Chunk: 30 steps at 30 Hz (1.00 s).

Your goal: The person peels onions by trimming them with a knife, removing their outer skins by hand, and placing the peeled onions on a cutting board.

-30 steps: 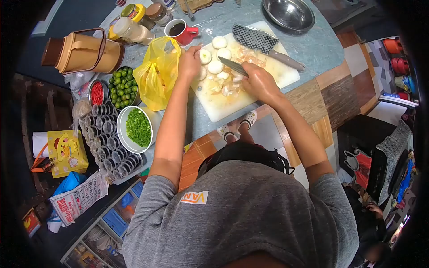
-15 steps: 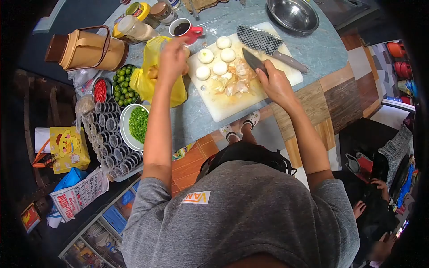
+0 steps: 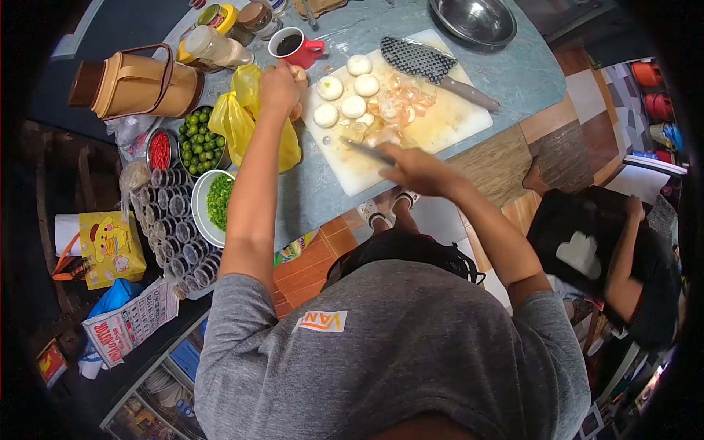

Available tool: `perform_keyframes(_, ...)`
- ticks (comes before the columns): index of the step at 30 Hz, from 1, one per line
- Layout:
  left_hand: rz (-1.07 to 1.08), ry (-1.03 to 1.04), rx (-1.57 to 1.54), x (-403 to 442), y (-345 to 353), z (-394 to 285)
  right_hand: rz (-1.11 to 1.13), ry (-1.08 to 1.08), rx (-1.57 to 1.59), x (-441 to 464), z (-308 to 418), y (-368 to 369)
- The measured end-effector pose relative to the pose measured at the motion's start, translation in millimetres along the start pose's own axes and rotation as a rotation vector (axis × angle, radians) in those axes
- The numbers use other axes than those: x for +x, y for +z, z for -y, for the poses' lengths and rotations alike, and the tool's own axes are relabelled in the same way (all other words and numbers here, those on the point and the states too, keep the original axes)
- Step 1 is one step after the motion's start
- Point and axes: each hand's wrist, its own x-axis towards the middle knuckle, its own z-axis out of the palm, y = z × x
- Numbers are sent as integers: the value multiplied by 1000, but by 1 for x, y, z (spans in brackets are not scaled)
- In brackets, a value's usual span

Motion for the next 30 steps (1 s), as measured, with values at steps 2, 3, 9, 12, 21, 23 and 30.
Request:
perform_keyframes(2,-107,68,-92,-20,-16,-15,50,-134,13,-5,-6,18)
perform_keyframes(3,-157,122,-178,-36,-29,-22,23,-179,8,-6,-14,26)
perform_keyframes(9,-276,230,-568,-159,-10,-39,-43,13,50,-18,6,14)
perform_keyframes(12,-190,186,-719,-193,30,-37,-188,33,27,-27,14,19)
perform_keyframes(21,-192,210,-649,-205,72,-42,-144,56,-395,-24,18,53)
perform_keyframes(23,-220,217,-641,-205,81,-41,-128,41,-453,-29,23,49)
perform_keyframes(30,-311,250,-627,-207,91,-42,-114,92,-400,-32,31,56)
